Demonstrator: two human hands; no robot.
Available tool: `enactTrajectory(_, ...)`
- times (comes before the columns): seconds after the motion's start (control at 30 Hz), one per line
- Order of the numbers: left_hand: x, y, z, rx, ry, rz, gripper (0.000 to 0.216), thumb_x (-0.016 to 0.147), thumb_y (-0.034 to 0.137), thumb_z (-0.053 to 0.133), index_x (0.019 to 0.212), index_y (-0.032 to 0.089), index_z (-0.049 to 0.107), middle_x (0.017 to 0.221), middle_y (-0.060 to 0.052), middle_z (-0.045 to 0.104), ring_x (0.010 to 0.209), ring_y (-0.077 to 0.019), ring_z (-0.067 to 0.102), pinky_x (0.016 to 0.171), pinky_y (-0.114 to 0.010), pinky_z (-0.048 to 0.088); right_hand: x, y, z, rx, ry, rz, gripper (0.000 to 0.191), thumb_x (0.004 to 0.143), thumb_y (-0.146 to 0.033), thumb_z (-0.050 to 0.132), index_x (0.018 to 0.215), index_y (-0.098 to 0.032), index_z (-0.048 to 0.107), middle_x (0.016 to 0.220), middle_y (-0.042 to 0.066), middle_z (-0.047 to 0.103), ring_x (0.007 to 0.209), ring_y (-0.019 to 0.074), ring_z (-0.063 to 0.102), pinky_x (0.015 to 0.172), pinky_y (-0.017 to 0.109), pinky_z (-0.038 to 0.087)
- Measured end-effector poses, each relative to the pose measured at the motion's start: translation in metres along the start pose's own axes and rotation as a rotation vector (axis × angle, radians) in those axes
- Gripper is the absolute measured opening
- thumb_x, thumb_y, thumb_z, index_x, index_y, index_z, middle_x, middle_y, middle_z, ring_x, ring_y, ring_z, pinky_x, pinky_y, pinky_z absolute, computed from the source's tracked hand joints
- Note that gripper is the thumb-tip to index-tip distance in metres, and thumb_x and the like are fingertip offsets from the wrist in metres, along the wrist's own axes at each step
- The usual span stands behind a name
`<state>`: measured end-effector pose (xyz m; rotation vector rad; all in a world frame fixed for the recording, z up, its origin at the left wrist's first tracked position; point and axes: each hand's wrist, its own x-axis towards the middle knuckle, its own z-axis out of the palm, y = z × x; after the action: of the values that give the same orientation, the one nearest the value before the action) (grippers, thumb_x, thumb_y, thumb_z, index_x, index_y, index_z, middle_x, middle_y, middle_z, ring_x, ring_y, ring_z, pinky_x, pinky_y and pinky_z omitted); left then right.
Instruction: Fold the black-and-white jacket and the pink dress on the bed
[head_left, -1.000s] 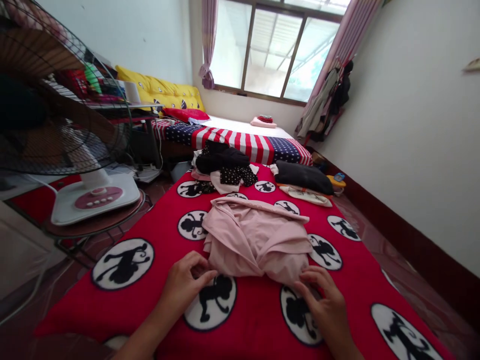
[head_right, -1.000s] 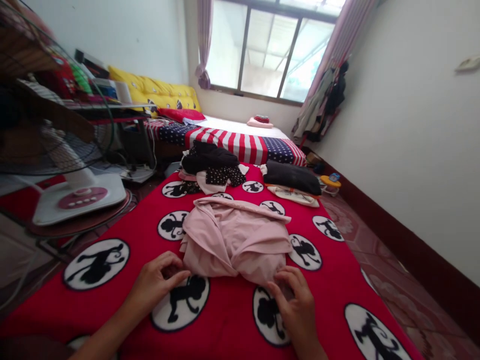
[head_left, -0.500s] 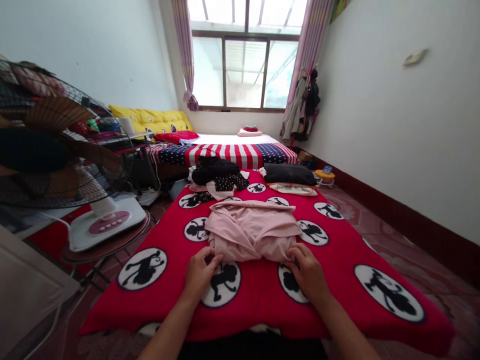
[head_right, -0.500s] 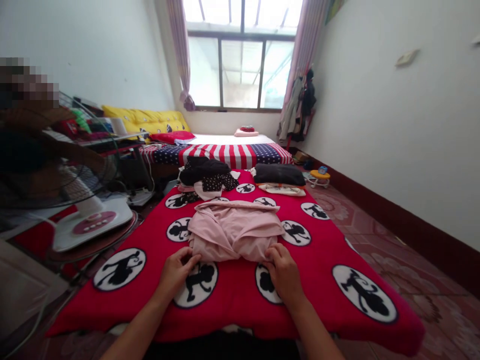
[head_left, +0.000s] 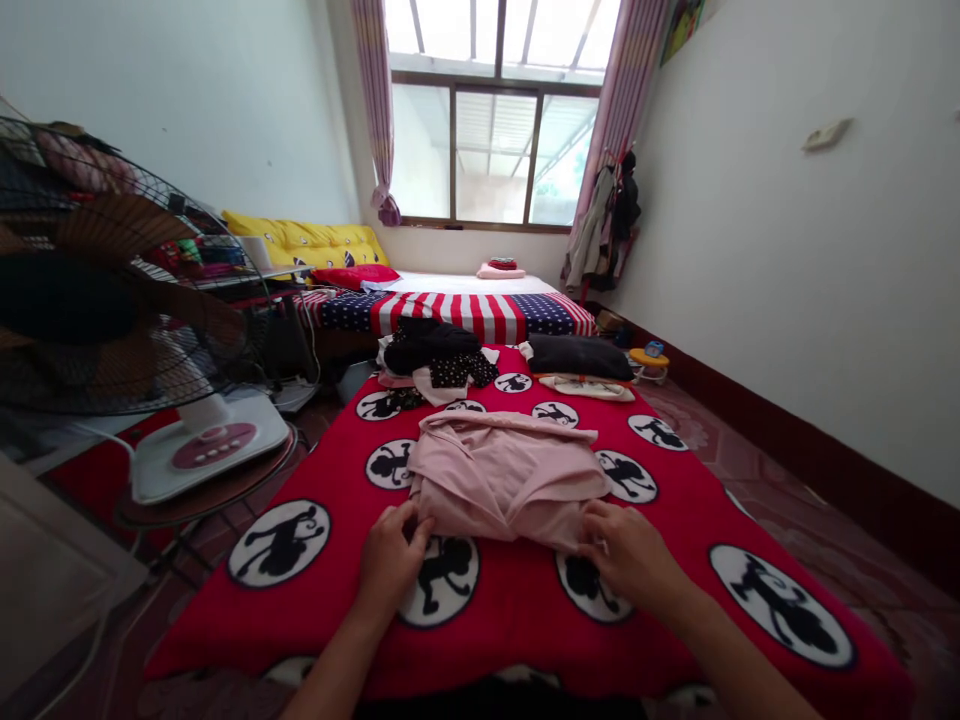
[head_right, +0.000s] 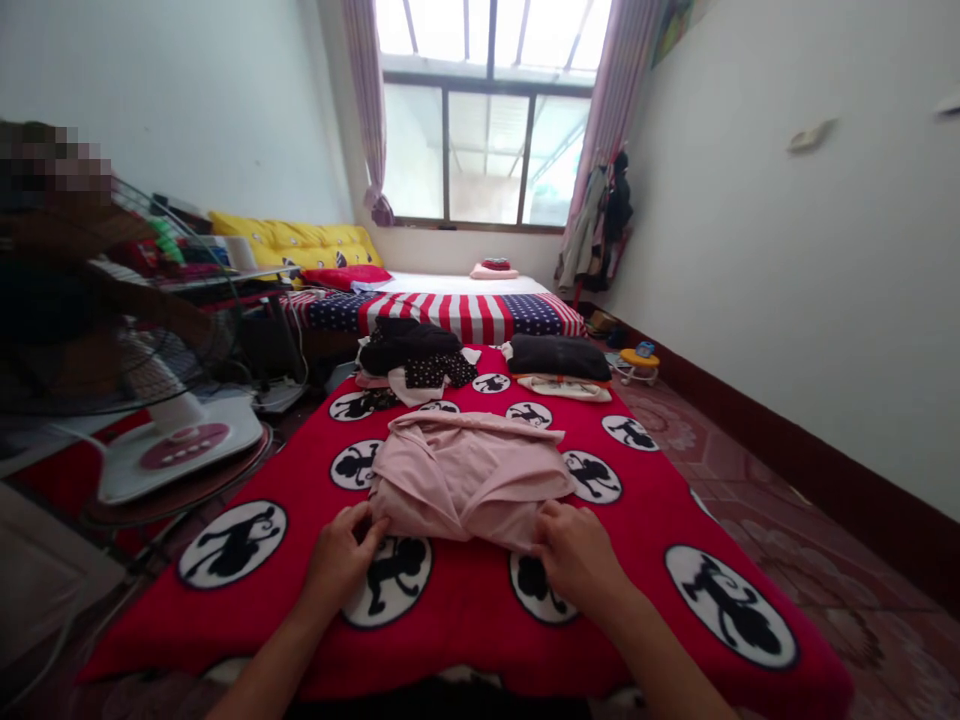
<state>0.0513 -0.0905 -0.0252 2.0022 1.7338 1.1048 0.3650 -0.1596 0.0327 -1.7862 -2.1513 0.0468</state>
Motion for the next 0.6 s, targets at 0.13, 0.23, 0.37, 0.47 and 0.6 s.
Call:
enactTrajectory(0.13, 0.0, 0.003, 0.0, -0.195, -0.021, -0.06, 0.029, 0.083, 0.047, 0.052, 0.078, 0.02, 0.059, 0.073, -0.003, 0.064, 0.07, -0.0193, 0.061, 0.064, -0.026, 0.044, 0.034, -0.056, -0.015, 0.013, 0.128, -0.045, 0.011, 0.081, -0.019, 0.053, 0.086, -0.023, 0.061, 0.092, 0.003, 0.064, 0.082, 0.0195, 0.057, 0.073, 0.03, 0.039)
enactTrajectory(0.23, 0.0, 0.002, 0.001, -0.238, -0.041, -0.077, 0.029, 0.083, 0.047, 0.053, 0.076, 0.02, 0.061, 0.069, -0.002, 0.065, 0.065, -0.0184, 0.061, 0.06, -0.025, 0.043, 0.069, -0.103, 0.003, 0.045, 0.124, -0.16, 0.019, 0.081, -0.016, 0.049, 0.096, -0.023, 0.06, 0.1, 0.004, 0.063, 0.089, 0.0193, 0.057, 0.076, 0.029, 0.041)
enactTrajectory(0.37, -0.001, -0.001, 0.003, -0.209, -0.034, -0.04, 0.026, 0.081, 0.042, 0.056, 0.07, 0.02, 0.063, 0.067, -0.003, 0.066, 0.065, -0.0192, 0.061, 0.058, -0.025, 0.043, 0.117, -0.15, 0.047, 0.023, 0.049, -0.209, 0.028, 0.074, -0.013, 0.055, 0.102, -0.016, 0.059, 0.109, 0.012, 0.061, 0.103, 0.0264, 0.054, 0.082, 0.034, 0.043)
enactTrajectory(0.47, -0.001, -0.003, 0.005, -0.203, -0.044, -0.03, 0.026, 0.082, 0.041, 0.055, 0.077, 0.018, 0.066, 0.073, -0.005, 0.068, 0.069, -0.0203, 0.062, 0.061, -0.026, 0.043, 0.148, -0.168, 0.069, 0.104, 0.028, -0.176, 0.025, 0.071, -0.008, 0.056, 0.095, -0.013, 0.063, 0.107, 0.017, 0.063, 0.105, 0.028, 0.054, 0.089, 0.038, 0.042)
enactTrajectory(0.6, -0.002, -0.003, 0.006, -0.154, -0.035, -0.026, 0.023, 0.083, 0.036, 0.054, 0.074, 0.017, 0.063, 0.074, -0.005, 0.067, 0.072, -0.0199, 0.062, 0.063, -0.026, 0.042, 0.175, -0.158, 0.074, 0.298, 0.075, -0.051, 0.013, 0.078, -0.012, 0.053, 0.078, -0.015, 0.066, 0.089, 0.013, 0.069, 0.089, 0.0243, 0.062, 0.08, 0.034, 0.044)
